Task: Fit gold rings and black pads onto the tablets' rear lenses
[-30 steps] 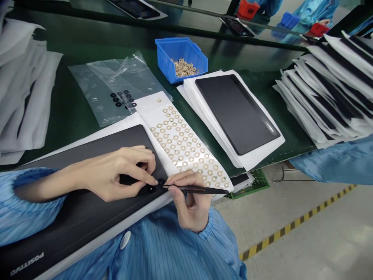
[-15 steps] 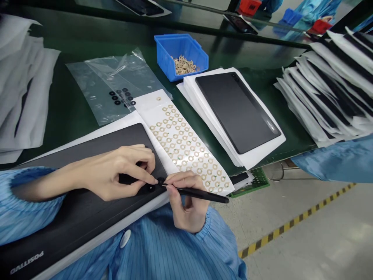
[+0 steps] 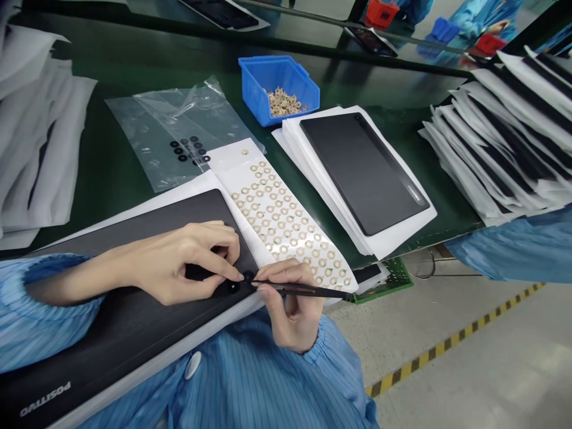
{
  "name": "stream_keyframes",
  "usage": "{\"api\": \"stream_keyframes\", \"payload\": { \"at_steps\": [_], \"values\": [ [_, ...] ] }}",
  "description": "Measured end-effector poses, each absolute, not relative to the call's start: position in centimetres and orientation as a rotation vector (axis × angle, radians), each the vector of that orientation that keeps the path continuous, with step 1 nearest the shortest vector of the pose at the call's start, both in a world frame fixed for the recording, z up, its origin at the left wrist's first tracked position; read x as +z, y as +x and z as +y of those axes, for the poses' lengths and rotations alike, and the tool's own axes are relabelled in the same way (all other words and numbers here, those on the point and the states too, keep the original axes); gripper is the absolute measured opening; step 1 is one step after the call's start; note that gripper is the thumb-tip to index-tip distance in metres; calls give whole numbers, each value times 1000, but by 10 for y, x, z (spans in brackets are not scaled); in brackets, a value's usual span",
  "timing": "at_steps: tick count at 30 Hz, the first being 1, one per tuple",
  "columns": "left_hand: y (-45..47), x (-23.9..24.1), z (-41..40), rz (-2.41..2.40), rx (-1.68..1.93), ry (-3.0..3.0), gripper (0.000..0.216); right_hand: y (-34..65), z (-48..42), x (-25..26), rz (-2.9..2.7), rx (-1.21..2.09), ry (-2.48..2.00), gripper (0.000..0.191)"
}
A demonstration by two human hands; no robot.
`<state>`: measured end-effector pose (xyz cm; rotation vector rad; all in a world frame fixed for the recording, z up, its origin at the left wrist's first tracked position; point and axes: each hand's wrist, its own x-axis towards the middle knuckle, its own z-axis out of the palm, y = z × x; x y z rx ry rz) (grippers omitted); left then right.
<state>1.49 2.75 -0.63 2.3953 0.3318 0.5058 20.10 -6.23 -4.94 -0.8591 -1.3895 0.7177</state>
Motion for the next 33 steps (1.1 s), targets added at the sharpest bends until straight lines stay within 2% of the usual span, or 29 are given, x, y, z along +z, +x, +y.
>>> {"api": "stream_keyframes", "payload": {
  "at_steps": [24,33],
  "values": [
    [15,-6,27,367,496,2373,27,200,-62,-53,-1388,681,-861,16],
    [17,-4,27,398,502,2347,22,197,-61,-46,-1285,532,-926,17]
  ]
}}
